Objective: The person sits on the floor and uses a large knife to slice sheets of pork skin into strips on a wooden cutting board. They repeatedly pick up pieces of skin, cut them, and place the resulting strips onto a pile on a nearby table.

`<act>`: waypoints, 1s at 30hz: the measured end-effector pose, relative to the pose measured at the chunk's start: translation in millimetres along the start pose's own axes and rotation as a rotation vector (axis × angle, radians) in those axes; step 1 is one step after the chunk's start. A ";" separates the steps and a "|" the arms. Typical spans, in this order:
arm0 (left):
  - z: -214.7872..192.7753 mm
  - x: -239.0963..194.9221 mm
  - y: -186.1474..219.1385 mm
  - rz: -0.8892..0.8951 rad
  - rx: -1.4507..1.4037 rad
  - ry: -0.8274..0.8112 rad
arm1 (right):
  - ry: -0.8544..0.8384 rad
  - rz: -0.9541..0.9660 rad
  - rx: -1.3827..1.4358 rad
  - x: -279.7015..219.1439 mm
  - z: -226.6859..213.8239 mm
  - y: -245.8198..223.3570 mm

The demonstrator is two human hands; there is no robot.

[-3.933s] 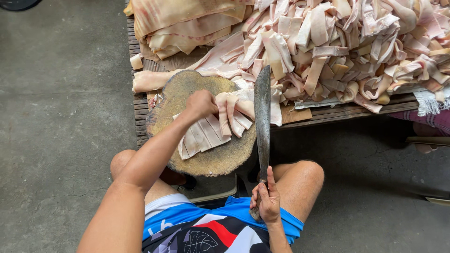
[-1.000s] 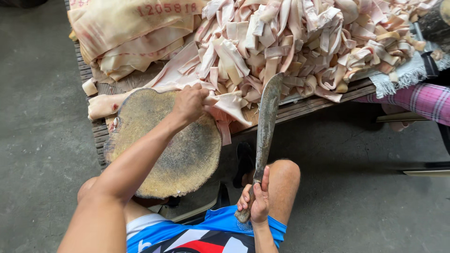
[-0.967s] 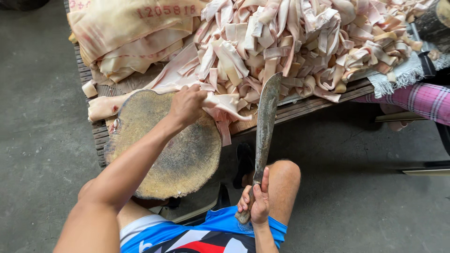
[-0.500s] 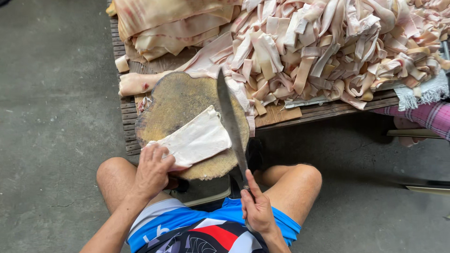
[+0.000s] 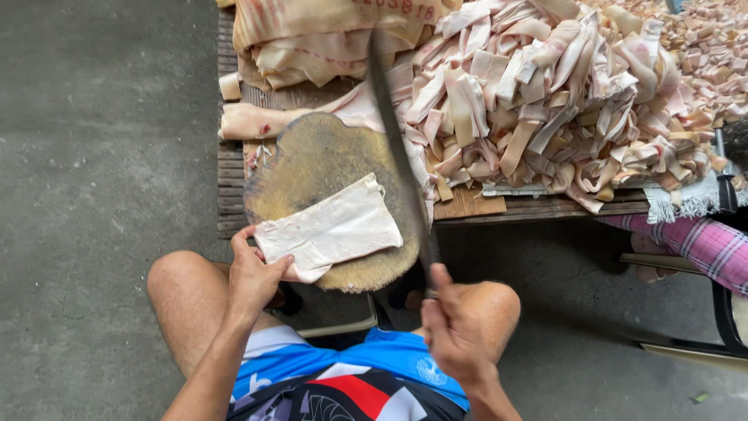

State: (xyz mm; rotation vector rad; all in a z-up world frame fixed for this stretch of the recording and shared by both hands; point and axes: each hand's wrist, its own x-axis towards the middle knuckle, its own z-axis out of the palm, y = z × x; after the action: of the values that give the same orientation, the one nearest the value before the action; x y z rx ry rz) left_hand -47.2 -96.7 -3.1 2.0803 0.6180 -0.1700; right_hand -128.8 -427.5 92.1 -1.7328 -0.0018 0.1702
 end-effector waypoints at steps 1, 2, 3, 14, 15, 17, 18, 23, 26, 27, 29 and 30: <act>1.3 -2.6 -4.2 0.033 -0.144 -0.046 | 0.003 -0.217 0.020 -6.7 -11.1 -5.0; 2.9 -2.2 -6.3 0.073 -0.287 -0.095 | 0.011 -0.440 0.040 -12.0 -17.3 -3.7; 5.1 -3.7 -7.6 0.112 -0.431 -0.144 | 0.016 -0.430 0.025 -14.9 -16.9 4.0; 11.2 14.0 -36.4 0.047 -0.223 -0.033 | 0.085 -0.017 -0.575 35.3 27.7 67.2; 9.8 11.8 -36.5 0.051 -0.215 -0.050 | 0.090 0.106 -0.573 30.3 23.7 61.7; 10.3 14.6 -19.0 0.143 -0.058 -0.012 | 0.115 0.272 -0.270 33.7 12.6 41.9; 4.0 8.9 -15.3 0.168 0.032 0.005 | 0.112 0.372 -0.111 25.7 11.8 30.9; -4.3 -3.5 -8.7 -0.159 -0.341 -0.178 | 0.040 -0.277 0.004 -26.4 10.3 9.7; -2.1 -2.7 -12.7 -0.193 -0.467 -0.228 | 0.131 -0.508 -0.217 -12.8 43.1 41.3; -2.1 -4.7 -16.8 -0.193 -0.484 -0.236 | 0.175 -0.553 -0.346 -10.3 54.9 53.7; -2.0 -2.8 -22.7 -0.139 -0.523 -0.236 | 0.096 -0.271 -0.575 6.4 68.2 79.6; 0.2 2.0 -23.3 -0.102 -0.539 -0.250 | 0.070 -0.127 -0.691 10.0 72.9 88.6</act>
State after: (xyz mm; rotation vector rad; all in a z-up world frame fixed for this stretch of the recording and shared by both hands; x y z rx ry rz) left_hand -56.9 -85.8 -21.4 1.4821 0.5439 -0.2829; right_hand -135.7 -370.0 -7.5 -2.4191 -0.1325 0.0092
